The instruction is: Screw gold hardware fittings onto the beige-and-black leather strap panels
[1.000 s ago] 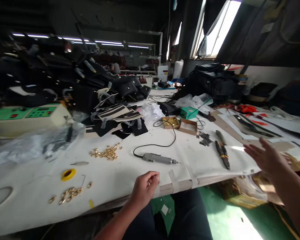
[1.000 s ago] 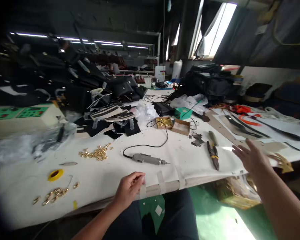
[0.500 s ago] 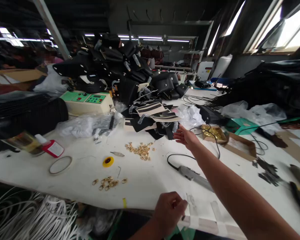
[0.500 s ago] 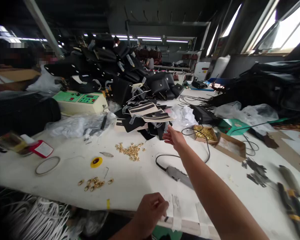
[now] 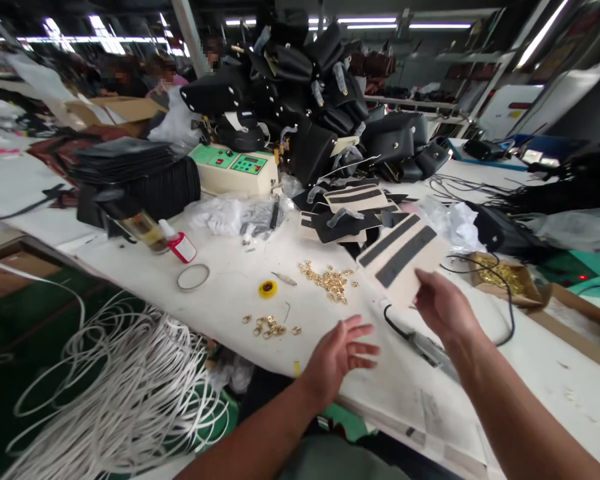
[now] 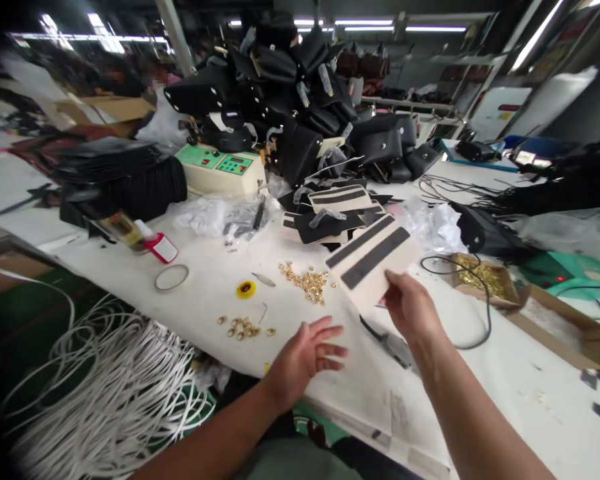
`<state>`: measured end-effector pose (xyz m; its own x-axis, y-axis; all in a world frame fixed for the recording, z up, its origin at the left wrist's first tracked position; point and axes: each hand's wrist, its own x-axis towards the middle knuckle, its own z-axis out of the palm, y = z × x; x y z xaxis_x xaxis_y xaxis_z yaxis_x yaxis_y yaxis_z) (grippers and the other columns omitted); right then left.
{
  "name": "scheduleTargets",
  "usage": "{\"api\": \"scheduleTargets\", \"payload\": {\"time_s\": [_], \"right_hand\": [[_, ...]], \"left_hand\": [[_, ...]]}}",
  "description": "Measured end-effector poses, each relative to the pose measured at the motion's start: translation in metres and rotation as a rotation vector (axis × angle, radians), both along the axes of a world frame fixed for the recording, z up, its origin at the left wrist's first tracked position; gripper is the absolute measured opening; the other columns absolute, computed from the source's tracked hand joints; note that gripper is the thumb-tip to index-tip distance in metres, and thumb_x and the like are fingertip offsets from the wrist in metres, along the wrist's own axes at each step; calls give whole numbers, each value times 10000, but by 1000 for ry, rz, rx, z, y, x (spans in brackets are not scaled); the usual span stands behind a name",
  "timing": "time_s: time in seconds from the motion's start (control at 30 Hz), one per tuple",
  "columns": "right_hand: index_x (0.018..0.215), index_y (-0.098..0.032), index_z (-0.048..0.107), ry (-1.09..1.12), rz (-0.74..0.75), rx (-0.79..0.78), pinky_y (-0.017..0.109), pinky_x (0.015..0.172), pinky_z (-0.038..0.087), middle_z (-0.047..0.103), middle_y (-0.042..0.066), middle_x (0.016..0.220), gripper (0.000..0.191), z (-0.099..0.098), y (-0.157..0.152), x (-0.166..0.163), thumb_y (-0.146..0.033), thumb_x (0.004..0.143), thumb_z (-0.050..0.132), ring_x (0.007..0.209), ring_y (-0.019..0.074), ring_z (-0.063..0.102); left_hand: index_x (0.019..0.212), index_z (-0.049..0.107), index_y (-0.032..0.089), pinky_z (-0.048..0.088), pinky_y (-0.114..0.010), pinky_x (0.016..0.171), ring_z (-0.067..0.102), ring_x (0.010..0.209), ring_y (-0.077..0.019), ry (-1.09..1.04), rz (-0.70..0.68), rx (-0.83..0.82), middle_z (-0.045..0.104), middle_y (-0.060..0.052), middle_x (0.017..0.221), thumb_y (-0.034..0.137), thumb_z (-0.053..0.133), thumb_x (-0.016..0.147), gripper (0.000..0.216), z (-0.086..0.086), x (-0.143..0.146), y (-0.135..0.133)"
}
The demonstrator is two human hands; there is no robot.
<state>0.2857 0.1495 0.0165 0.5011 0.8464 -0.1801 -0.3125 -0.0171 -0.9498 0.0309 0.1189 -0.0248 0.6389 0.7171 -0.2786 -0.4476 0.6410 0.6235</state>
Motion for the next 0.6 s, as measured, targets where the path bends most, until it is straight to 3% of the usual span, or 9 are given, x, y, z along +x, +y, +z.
{"api": "scheduleTargets", "payload": {"time_s": [0.07, 0.13, 0.23, 0.3, 0.4, 0.47, 0.6], "right_hand": [[995, -167, 720, -16, 212, -147, 355, 584, 552, 727, 68, 805, 364, -3, -59, -25, -479, 831, 811, 662, 235, 666], [1077, -169, 747, -59, 400, -281, 388, 678, 573, 762, 83, 886, 471, -4, -106, -48, -558, 824, 824, 758, 275, 707], [1046, -192, 784, -259, 602, -384, 375, 653, 544, 766, 77, 867, 542, -8, -144, -66, -684, 820, 784, 753, 277, 691], [1050, -226, 803, -536, 542, -384, 389, 668, 545, 784, 92, 964, 546, -18, -153, -61, -721, 825, 751, 805, 293, 697], [1181, -268, 781, -1155, 186, -302, 540, 937, 545, 738, 128, 1291, 593, -45, -156, -35, -737, 828, 703, 1128, 396, 675], [1292, -257, 732, -1482, 106, -314, 637, 1036, 477, 697, 160, 1366, 631, -64, -157, -11, -715, 869, 633, 1238, 445, 619], [1394, -297, 670, -1658, 124, -421, 551, 954, 530, 686, 153, 1396, 507, -85, -160, 31, -560, 976, 555, 1227, 402, 641]], "left_hand": [[1394, 619, 199, 601, -389, 868, 722, 1077, -269, -95, 33, -110, 622, -178, 1471, 840, 647, 834, 852, 8, -19, 8], [1324, 663, 178, 584, -322, 763, 716, 943, -216, -66, -52, -124, 698, -160, 1327, 783, 678, 851, 768, 10, -36, 7], [1153, 731, 144, 529, -278, 664, 684, 770, -183, 131, -207, -15, 757, -109, 1025, 558, 868, 780, 574, 1, -51, -12], [1071, 746, 135, 531, -301, 723, 690, 778, -198, 205, -188, 32, 757, -81, 928, 439, 922, 722, 495, -6, -54, -32], [1037, 751, 140, 527, -352, 843, 697, 857, -231, 221, -66, 63, 766, -69, 930, 408, 902, 715, 445, -12, -55, -58], [1008, 754, 146, 514, -357, 857, 688, 875, -240, 249, -10, 107, 768, -62, 937, 407, 874, 734, 397, -11, -58, -69], [938, 761, 150, 514, -352, 843, 682, 881, -257, 314, 47, 182, 768, -51, 895, 411, 823, 769, 317, -1, -70, -80]]}}
